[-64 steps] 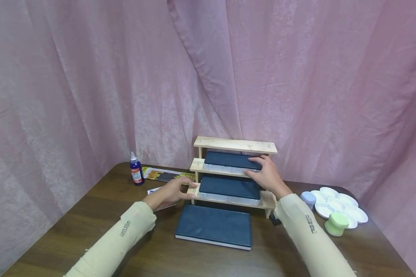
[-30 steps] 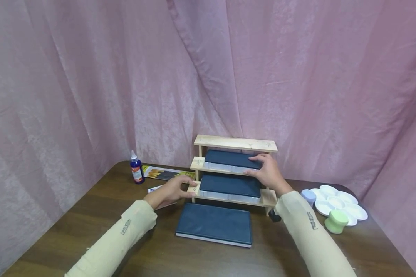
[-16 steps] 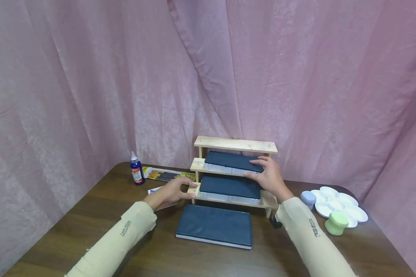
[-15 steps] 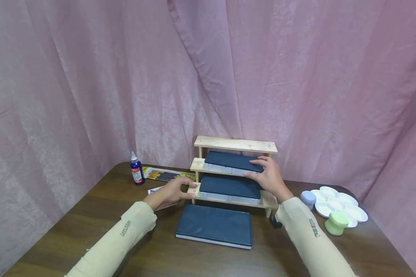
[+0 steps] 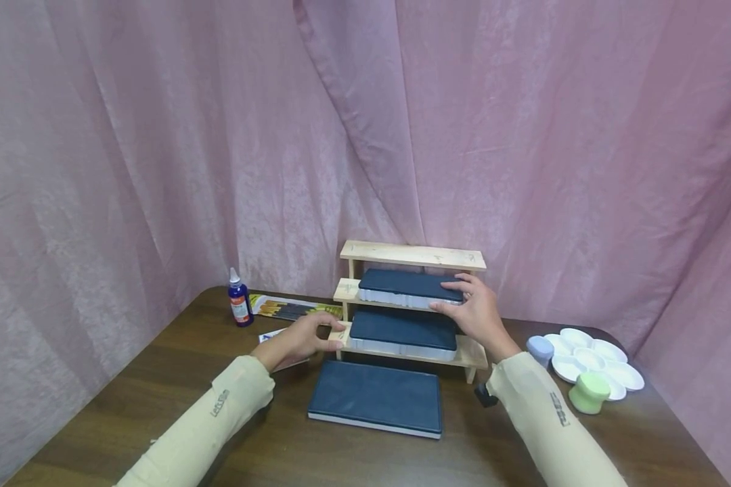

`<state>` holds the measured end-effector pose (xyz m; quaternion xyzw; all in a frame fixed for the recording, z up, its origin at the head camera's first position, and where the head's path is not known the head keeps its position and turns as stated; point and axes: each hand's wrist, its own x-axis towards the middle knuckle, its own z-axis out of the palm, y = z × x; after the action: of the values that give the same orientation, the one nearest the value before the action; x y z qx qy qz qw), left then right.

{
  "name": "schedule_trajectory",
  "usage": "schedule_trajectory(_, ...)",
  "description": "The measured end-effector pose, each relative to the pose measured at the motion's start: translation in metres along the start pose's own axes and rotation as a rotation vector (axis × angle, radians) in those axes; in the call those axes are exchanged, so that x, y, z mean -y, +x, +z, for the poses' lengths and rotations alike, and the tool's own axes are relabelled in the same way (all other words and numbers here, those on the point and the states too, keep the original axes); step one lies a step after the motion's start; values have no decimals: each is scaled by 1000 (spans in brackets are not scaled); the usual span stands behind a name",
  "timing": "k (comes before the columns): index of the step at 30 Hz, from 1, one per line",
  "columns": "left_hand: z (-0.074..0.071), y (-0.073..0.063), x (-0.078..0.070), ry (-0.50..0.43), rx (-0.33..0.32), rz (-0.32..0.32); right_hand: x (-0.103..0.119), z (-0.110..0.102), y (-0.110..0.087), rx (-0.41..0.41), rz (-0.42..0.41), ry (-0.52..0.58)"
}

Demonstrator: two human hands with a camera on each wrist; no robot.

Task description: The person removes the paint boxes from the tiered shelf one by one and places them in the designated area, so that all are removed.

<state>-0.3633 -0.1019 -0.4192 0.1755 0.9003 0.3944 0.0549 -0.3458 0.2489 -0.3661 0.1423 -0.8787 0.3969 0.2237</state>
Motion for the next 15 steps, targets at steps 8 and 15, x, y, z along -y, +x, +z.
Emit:
schedule_trajectory(8,1,2,2,37,-3,21,0,-6,-8,0,16,-5)
schedule_trajectory(15,0,2,1,49,-13,47,2,-13,-16,-13,5,9)
